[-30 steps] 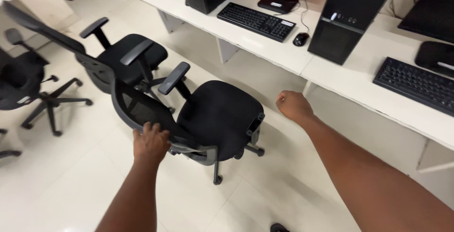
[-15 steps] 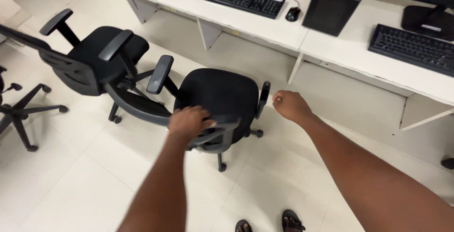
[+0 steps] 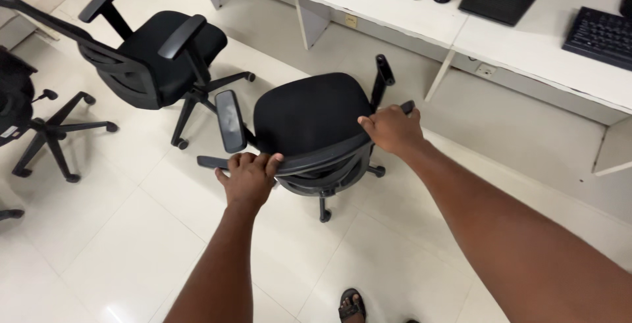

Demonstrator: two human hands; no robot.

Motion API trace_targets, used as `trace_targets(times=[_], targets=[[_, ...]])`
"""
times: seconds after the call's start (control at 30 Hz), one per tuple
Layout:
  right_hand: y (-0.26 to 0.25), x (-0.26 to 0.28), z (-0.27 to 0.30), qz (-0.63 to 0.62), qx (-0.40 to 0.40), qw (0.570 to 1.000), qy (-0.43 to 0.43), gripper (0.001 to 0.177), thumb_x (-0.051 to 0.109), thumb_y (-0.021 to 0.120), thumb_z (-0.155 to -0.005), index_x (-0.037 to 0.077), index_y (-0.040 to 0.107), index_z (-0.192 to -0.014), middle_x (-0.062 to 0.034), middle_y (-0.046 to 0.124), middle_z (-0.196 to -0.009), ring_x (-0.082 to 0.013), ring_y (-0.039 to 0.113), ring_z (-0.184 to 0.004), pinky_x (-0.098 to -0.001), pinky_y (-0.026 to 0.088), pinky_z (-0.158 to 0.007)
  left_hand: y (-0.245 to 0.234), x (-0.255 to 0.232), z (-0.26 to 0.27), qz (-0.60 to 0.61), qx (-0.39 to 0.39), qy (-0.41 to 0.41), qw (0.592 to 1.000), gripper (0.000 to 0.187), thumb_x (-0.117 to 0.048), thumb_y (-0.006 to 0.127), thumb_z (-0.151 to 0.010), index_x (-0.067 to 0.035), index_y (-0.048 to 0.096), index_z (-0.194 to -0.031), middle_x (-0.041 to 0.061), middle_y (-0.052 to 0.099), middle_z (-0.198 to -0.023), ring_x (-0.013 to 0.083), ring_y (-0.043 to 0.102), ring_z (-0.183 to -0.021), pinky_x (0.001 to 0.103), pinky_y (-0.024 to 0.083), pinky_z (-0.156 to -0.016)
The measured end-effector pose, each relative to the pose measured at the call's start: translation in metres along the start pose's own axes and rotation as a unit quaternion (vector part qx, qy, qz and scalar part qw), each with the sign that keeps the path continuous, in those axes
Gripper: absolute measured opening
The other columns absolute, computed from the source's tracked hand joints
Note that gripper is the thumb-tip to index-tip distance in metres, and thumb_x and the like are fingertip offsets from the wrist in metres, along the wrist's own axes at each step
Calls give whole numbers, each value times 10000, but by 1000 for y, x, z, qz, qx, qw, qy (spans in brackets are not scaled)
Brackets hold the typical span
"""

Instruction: The person repeatedly moves several office chairs in a computer lab. They pull chairs out from under desks, rotate them, and push them back in, repeating this sequence across multiple workstations.

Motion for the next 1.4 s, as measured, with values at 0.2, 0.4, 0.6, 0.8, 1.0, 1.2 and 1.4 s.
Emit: trace_targets(times=[0.2, 0.4, 0.6, 0.8, 1.0, 1.2, 1.4], targets=[[-3, -22, 5, -18, -10, 1000, -14, 608, 545, 315, -1062, 147, 768, -994, -77, 690, -1145, -264, 540, -1280, -649, 286, -1146, 13, -27, 12, -24, 0, 4, 1000, 703, -745, 306, -955, -219, 724, -1163, 60, 629, -1285, 318, 437, -1389, 774, -3, -1166], [1, -39, 31, -28, -28, 999, -17, 645, 542, 284, -1070, 127, 762, -944, -98, 697, -1079, -273, 576, -1222, -661, 277, -1139, 18, -42, 34, -38, -17, 6, 999, 729, -740, 291, -965, -185, 734, -1129, 68, 654, -1211, 310, 502, -1321, 723, 13, -1202], [-6, -79, 58, -12, -19, 1000, 1, 722, 534, 248, -1096, 111, 772, -834, -96, 706, -929, -260, 602, -1153, -641, 228, -1204, 16, -86, 72, -87, -23, 57, 994, 662, -656, 292, -1025, -170, 741, -1047, 62, 696, -1087, 278, 619, -1148, 576, 268, -1185], [1, -150, 83, -13, -70, 997, 1, 731, 523, 249, -1079, 96, 750, -762, -108, 678, -868, -258, 613, -1105, -667, 219, -1173, 18, -164, 108, -41, 39, 135, 989, 451, -460, 375, -994, -155, 707, -968, 27, 687, -1010, 274, 635, -997, 464, 562, -798], [3, -208, 125, -26, -59, 995, 75, 765, 509, 233, -1118, 54, 721, -744, -127, 683, -850, -279, 666, -1019, -603, 232, -1230, 27, -215, 147, -43, 55, 168, 983, 400, -402, 388, -982, -142, 687, -931, 16, 678, -948, 220, 647, -946, 430, 580, -742], [18, -251, 164, -42, -119, 981, 145, 748, 505, 260, -1100, 64, 739, -732, -124, 689, -826, -285, 621, -1057, -582, 295, -1134, 34, -244, 167, -32, 110, 211, 971, 369, -394, 411, -957, -131, 669, -929, 30, 671, -947, 223, 649, -946, 435, 568, -803], [31, -286, 192, -40, -117, 955, 269, 708, 470, 264, -1114, 53, 772, -851, -133, 735, -881, -289, 618, -1113, -590, 339, -1112, 39, -274, 179, -12, 121, 272, 954, 359, -393, 431, -933, -142, 688, -953, 32, 673, -976, 234, 644, -982, 450, 560, -824]])
Point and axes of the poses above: each hand's wrist, its own z-axis away from the middle knuckle, its own y-axis out of the palm, x = y × z, the point moved 1 cm from there along -z, towards the middle knuckle
